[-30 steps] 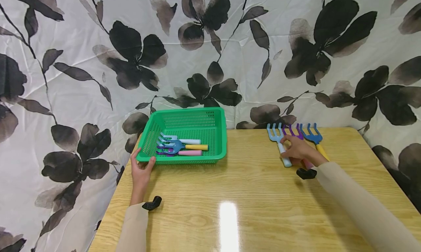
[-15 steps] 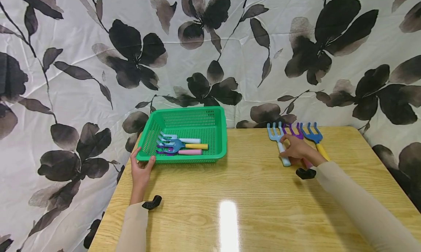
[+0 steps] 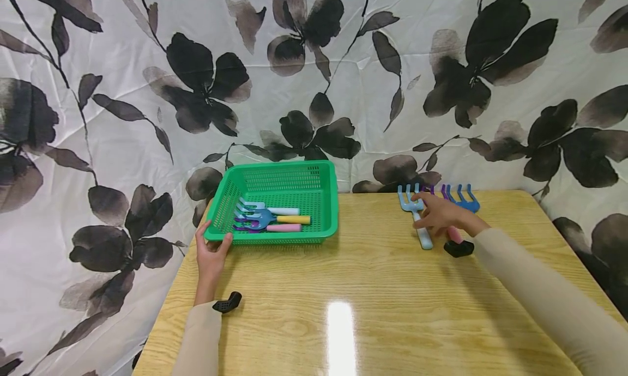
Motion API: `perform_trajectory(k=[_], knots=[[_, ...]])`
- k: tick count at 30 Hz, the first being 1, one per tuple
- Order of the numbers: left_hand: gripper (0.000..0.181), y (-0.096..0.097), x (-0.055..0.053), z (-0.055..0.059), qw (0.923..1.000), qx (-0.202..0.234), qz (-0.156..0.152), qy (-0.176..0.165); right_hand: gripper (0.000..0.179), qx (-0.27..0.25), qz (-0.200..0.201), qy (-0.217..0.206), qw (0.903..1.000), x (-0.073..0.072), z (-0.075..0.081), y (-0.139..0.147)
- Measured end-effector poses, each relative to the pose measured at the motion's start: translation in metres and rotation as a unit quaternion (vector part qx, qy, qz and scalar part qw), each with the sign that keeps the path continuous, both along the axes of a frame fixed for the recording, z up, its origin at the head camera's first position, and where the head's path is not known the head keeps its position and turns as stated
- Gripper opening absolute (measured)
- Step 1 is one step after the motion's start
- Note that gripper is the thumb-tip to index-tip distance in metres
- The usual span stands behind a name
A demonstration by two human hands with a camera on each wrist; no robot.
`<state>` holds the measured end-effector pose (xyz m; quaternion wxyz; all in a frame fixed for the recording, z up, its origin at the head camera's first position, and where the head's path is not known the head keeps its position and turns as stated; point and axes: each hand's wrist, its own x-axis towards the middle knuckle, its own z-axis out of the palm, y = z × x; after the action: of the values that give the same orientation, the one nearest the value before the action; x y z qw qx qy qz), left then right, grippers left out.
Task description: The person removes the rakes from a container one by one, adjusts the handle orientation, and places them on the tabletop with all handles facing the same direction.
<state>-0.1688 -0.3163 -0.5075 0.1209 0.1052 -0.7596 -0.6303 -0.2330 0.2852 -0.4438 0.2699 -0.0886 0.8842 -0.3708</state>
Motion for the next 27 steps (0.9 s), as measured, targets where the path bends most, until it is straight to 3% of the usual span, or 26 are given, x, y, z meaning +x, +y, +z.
perform_trajectory(k=[5,8,13,18,21,27], knots=[[0.076,0.011,0.011,0.024,1.0000,0.000,-0.006,-0.006,0.085,-0.004,0.051,0.013,0.9986,-0.011,0.033,-0.010],[0.076,0.013,0.013,0.027,1.0000,-0.003,-0.007,-0.004,0.084,0.007,0.078,0.026,0.9966,-0.018,0.052,-0.021],[0.077,0.005,0.006,0.014,1.0000,0.000,-0.003,-0.009,0.081,0.005,0.113,0.061,0.9917,-0.031,0.076,-0.046],[0.077,-0.002,0.000,-0.004,1.0000,0.004,0.004,-0.006,0.075,-0.013,0.161,0.122,0.9793,-0.049,0.089,-0.077],[0.076,-0.002,0.000,-0.007,1.0000,-0.002,0.008,0.002,0.073,-0.015,0.186,0.143,0.9721,-0.059,0.095,-0.099],[0.074,0.000,-0.001,-0.008,0.9999,-0.003,0.012,0.009,0.072,-0.017,0.219,0.135,0.9662,-0.074,0.106,-0.144]])
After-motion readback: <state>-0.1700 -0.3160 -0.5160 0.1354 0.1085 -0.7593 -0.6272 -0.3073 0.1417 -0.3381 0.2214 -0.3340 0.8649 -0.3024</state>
